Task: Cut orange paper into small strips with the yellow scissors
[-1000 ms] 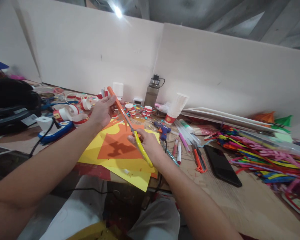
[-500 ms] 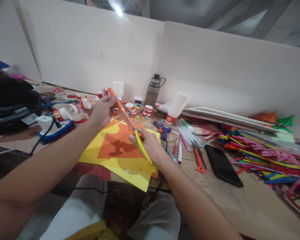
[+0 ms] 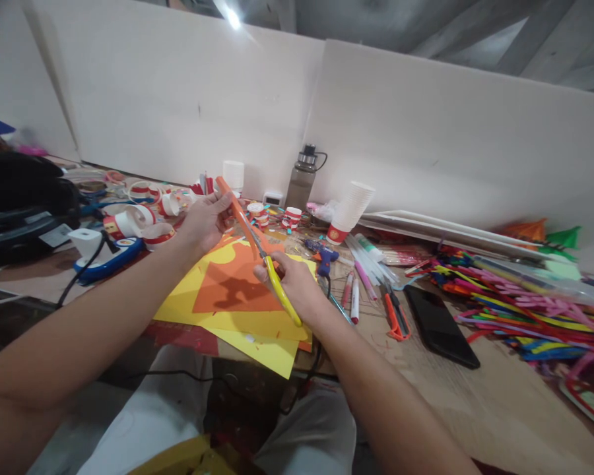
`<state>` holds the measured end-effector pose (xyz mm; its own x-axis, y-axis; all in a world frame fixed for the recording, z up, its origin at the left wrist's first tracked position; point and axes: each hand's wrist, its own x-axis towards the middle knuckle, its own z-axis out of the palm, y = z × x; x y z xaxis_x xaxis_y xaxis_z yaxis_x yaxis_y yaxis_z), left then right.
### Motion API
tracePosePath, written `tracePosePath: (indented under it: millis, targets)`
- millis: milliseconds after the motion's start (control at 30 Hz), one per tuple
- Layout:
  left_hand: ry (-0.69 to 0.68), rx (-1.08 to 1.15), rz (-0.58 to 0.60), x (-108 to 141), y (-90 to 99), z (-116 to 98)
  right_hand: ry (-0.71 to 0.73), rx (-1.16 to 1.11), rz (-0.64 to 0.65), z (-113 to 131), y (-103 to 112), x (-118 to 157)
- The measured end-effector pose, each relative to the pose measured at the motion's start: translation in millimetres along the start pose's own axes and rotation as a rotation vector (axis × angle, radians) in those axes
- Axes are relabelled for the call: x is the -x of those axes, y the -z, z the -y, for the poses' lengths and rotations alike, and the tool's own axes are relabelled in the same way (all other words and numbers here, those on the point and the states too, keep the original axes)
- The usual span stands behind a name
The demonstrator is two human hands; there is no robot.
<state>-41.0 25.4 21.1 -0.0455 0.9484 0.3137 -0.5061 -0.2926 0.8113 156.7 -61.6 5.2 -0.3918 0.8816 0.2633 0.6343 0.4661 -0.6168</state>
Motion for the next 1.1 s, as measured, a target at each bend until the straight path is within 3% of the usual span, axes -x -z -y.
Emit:
tracePosePath:
  millis: [267,500,733,1100]
  targets:
    - [-0.262,-0.096,-0.097,-5.2,3.5,0.7,0.012,0.026,0.012,1.5,0.9,-0.1]
    - [-0.224,-0.096,-0.099,-3.3,1.5,-2.0,0.006,-0.011,0.000,-0.8,0.1,0.3]
    - [0.018,0.031,-0.037,1.3,-2.8,-1.6,0.010,-0.057,0.009,1.2,0.8,0.0]
    - [-0.145,-0.012,-0.062,-2.1,1.1,-4.6,-0.037,-0.062,0.041,4.8,3.5,1.4]
